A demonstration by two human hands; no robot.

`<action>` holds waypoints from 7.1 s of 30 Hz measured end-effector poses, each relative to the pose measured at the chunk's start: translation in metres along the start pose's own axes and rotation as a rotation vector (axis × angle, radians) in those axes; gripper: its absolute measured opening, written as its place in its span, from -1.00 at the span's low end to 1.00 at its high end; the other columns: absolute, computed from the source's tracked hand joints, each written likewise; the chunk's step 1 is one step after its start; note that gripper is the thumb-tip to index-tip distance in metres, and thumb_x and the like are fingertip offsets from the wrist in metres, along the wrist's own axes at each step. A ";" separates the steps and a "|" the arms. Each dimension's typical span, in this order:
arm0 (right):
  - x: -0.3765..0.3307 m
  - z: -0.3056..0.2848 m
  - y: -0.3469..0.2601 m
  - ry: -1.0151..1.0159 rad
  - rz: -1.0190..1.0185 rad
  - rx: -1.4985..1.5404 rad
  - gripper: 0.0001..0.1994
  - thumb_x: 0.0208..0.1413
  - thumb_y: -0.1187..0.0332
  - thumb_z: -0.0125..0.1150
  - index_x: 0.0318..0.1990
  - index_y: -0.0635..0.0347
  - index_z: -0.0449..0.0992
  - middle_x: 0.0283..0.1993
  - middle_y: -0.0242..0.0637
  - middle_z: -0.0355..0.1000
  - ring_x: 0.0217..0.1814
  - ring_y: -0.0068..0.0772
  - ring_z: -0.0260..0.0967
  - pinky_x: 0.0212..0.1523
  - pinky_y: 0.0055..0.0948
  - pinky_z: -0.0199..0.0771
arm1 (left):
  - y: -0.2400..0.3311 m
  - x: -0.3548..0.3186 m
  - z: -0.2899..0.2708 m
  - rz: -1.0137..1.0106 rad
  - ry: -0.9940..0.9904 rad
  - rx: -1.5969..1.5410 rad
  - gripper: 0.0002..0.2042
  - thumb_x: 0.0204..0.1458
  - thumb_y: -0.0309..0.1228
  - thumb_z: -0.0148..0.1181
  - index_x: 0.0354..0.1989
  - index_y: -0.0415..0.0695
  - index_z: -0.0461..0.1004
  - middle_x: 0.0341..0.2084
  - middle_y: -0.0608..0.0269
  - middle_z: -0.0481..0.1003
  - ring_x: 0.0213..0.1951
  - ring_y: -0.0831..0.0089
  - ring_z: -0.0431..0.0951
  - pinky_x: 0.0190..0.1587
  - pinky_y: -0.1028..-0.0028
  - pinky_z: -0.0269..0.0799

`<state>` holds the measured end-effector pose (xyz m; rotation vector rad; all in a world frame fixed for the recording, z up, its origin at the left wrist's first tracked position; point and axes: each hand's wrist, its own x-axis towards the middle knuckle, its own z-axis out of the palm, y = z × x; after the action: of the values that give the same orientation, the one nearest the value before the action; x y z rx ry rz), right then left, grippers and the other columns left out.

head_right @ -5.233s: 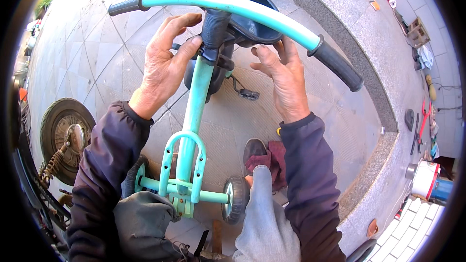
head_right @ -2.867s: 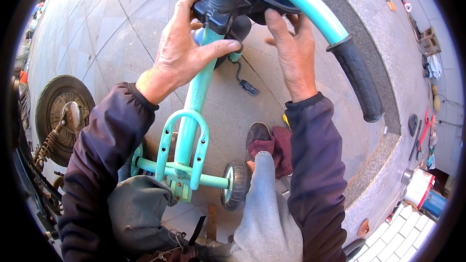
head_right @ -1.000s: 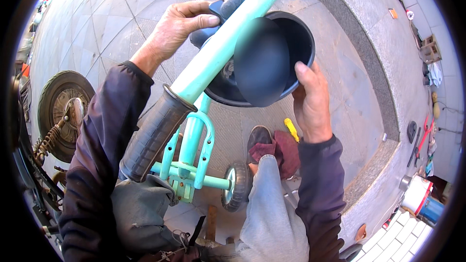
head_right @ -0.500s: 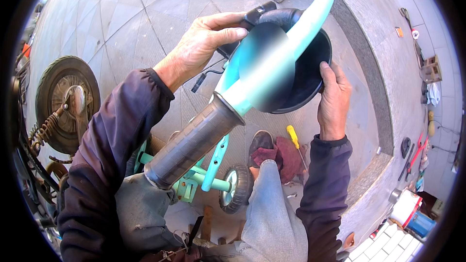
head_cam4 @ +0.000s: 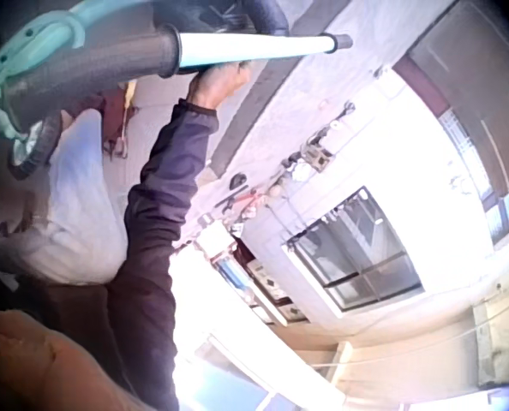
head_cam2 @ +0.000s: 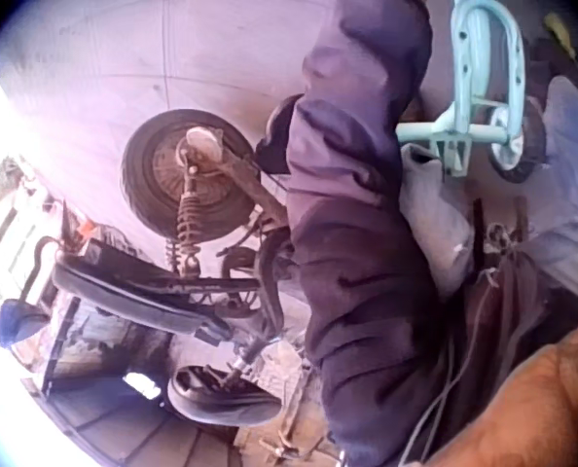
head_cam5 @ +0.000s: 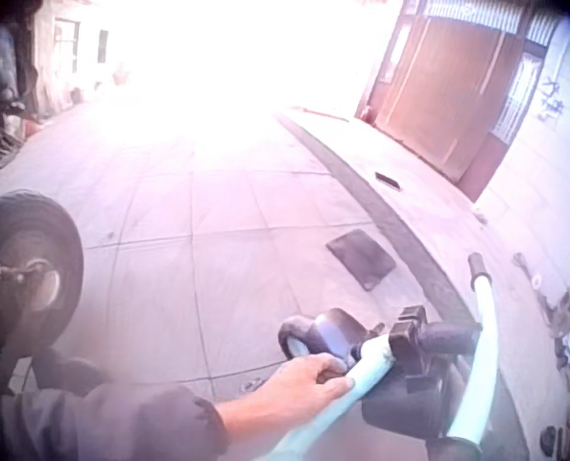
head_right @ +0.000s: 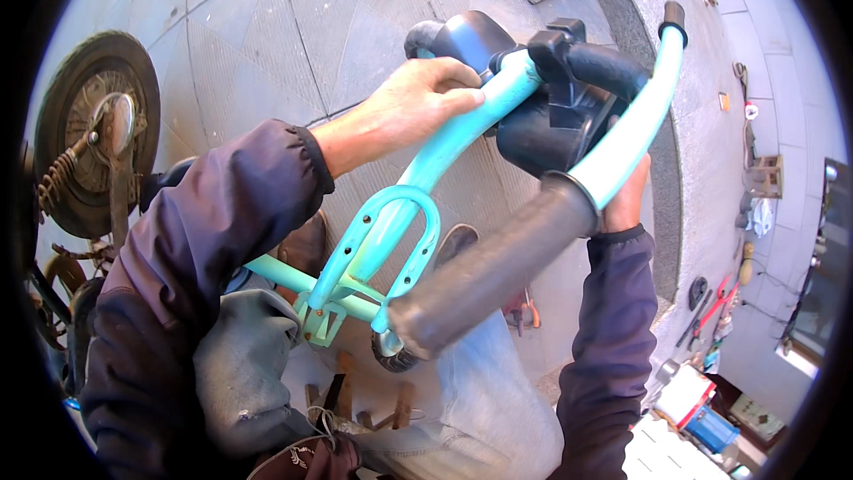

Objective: The person assembles a teal tricycle by attaching the handlebar assembly to the frame and securing it with a wrench. They then attach a black plastic basket to the handlebars and tighten the mounting bolts.

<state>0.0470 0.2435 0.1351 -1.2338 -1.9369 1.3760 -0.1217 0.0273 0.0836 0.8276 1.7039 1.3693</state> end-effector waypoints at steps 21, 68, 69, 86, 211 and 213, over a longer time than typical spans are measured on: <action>0.013 -0.033 0.008 -0.177 -0.064 0.222 -0.76 0.36 0.37 -0.10 0.02 0.29 0.43 -0.18 -0.21 0.53 -0.31 -0.37 0.57 -0.29 -0.43 0.66 | -0.013 -0.031 0.022 -0.303 -0.214 -0.274 -0.71 -0.17 -0.28 0.28 -0.41 -0.32 0.53 -0.50 0.09 0.56 -0.43 0.38 0.56 -0.31 0.35 0.48; -0.062 -0.049 0.058 -0.116 0.001 1.171 -0.74 0.34 0.32 0.00 0.03 0.31 0.44 -0.16 -0.21 0.53 -0.16 -0.34 0.54 -0.10 -0.37 0.59 | 0.057 -0.007 0.057 0.298 0.073 0.699 -0.73 -0.15 -0.46 0.33 -0.27 -0.27 0.45 -0.54 -0.14 0.54 -0.46 0.02 0.63 -0.30 0.24 0.54; -0.064 -0.046 0.060 -0.124 0.008 1.185 -0.74 0.34 0.32 0.00 0.03 0.31 0.44 -0.16 -0.21 0.53 -0.16 -0.34 0.54 -0.10 -0.37 0.59 | 0.054 -0.009 0.054 0.295 0.075 0.706 -0.74 -0.15 -0.47 0.33 -0.27 -0.28 0.45 -0.54 -0.14 0.54 -0.46 0.03 0.64 -0.31 0.24 0.53; -0.072 0.001 0.080 -0.281 0.126 1.363 -0.73 0.34 0.31 0.02 0.02 0.31 0.45 -0.15 -0.20 0.52 -0.11 -0.34 0.52 -0.02 -0.35 0.56 | 0.031 -0.014 0.054 0.289 0.013 0.729 -0.76 -0.14 -0.52 0.36 -0.31 -0.28 0.46 -0.54 -0.04 0.57 -0.49 0.21 0.65 -0.35 0.34 0.56; -0.174 -0.029 0.180 0.121 -0.299 -0.567 -0.26 -0.21 0.47 0.57 0.20 0.33 0.35 0.11 0.04 0.40 0.15 0.08 0.39 0.13 -0.12 0.44 | -0.056 0.008 0.083 -0.104 -0.385 1.023 -0.65 -0.18 -0.39 0.37 -0.22 -0.38 0.59 -0.51 -0.08 0.57 -0.50 0.17 0.61 -0.29 0.31 0.57; -0.178 -0.030 0.187 0.105 -0.289 -0.579 -0.27 -0.21 0.47 0.56 0.19 0.34 0.34 0.11 0.04 0.40 0.14 0.08 0.38 0.13 -0.11 0.44 | -0.058 0.004 0.090 -0.089 -0.369 1.066 -0.65 -0.17 -0.37 0.38 -0.23 -0.36 0.60 -0.52 -0.08 0.57 -0.50 0.17 0.61 -0.30 0.30 0.58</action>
<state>0.2331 0.1232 -0.0016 -1.1636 -2.4087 0.6094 -0.0457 0.0605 0.0159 1.4258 2.0752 0.1130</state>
